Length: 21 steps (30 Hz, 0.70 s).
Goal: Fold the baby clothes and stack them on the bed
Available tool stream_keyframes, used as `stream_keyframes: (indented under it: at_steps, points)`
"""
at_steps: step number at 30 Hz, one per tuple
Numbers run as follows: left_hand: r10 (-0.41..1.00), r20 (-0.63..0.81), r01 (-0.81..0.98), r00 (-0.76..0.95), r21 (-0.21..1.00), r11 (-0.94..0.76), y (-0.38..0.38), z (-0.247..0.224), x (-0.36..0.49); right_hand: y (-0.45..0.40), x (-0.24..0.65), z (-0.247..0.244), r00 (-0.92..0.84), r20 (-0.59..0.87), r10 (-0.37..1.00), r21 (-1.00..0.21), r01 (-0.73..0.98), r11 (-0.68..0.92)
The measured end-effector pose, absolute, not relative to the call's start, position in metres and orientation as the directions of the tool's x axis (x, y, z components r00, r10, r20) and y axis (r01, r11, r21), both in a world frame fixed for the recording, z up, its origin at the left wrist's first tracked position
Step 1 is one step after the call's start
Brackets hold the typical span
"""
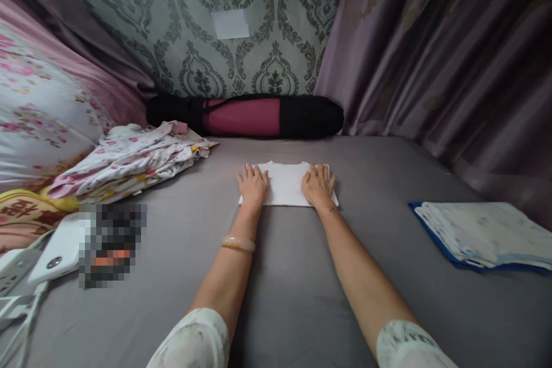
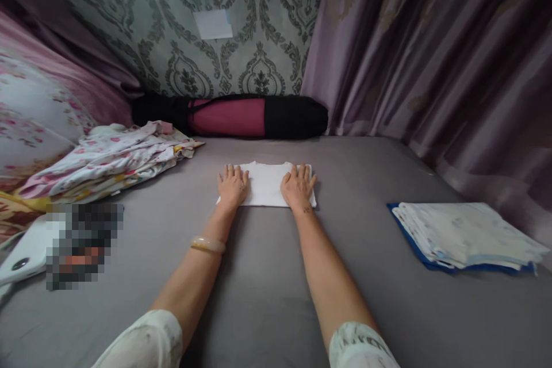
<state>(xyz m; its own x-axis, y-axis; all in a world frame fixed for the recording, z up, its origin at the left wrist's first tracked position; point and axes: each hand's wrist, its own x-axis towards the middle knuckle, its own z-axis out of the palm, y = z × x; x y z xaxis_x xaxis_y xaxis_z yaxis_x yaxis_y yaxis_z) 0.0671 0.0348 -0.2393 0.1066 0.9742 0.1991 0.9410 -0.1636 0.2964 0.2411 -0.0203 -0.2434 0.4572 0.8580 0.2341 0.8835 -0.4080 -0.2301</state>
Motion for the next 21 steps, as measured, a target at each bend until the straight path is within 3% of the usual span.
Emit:
stream_keyframes:
  at_steps: [7, 14, 18, 21]
  points:
    - [0.993, 0.095, 0.948, 0.067, 0.305, -0.093, 0.041, -0.244, 0.06, -0.021, 0.251, -0.25, 0.55, 0.212, 0.808, -0.242, 0.831, -0.501]
    - [0.994, 0.08, 0.973, 0.08, 0.211, -0.095, 0.043, -0.233, 0.059, -0.016, 0.256, -0.241, 0.56, 0.135, 0.817, -0.241, 0.819, -0.521]
    - [0.978, 0.105, 0.971, 0.178, 0.14, -0.192, 0.067, -0.218, 0.049, -0.009, 0.275, -0.229, 0.454, 0.116, 0.884, -0.206, 0.881, -0.425]
    - [0.934, -0.043, 0.929, 0.354, 0.13, -0.346, 0.099, -0.211, 0.04, -0.002, 0.293, -0.221, 0.321, 0.021, 0.947, -0.18, 0.933, -0.312]
